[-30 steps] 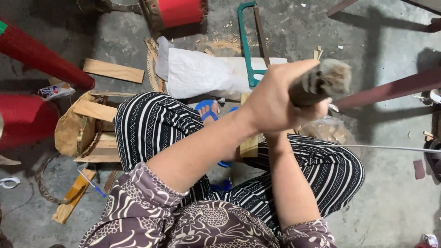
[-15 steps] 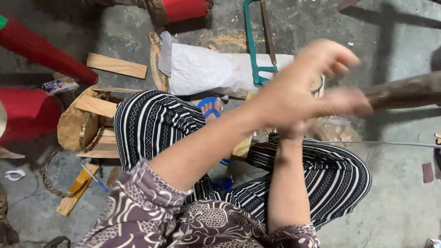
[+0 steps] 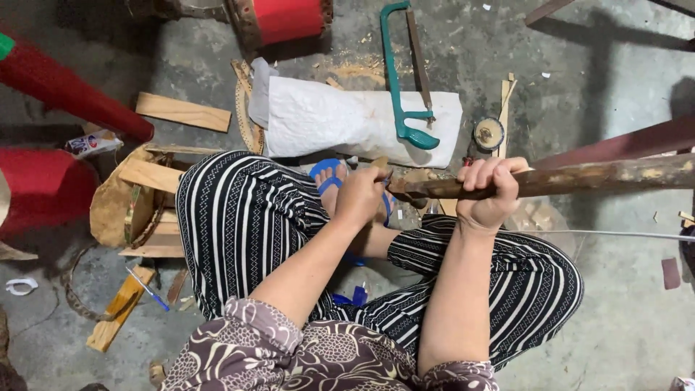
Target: Shaping and cutting wooden slats using a hammer and hacksaw to fit them into a frame.
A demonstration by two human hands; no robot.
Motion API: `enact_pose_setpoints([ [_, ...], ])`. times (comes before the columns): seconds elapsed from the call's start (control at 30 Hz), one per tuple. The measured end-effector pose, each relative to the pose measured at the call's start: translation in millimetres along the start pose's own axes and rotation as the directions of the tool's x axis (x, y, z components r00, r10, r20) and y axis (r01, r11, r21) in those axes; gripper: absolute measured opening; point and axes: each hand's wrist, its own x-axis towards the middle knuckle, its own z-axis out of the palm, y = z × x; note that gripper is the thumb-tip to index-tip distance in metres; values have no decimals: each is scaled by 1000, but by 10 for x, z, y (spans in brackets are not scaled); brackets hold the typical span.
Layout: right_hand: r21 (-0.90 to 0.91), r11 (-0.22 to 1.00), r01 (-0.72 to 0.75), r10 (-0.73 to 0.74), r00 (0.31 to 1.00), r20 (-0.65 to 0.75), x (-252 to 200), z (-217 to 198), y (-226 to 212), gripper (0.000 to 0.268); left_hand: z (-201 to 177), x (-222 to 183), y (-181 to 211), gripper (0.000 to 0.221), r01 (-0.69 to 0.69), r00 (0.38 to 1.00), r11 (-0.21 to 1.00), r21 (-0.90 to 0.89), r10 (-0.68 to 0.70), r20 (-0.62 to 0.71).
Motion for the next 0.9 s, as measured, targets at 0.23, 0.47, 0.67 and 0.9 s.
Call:
enact_pose_setpoints([
  [0.23, 17, 1000, -17, 16, 1000, 2, 20, -25, -171, 18, -390, 49, 248, 12, 297, 934, 952, 76, -306, 185],
  [0.47, -44, 998, -50, 55, 990, 128, 107, 136, -424, 21, -909, -141, 655, 7, 308, 928, 945, -108, -274, 252],
  [0.67, -431, 902, -29, 76, 993, 93, 381, 555, -955, 18, -1563, -367, 1222, 12, 240, 954, 927, -286, -171, 246],
  [0.9, -933, 318, -167, 268, 960, -81, 950, 1213, -1899, 24, -2134, -446, 1753, 20, 378, 913, 642, -667, -141, 382],
])
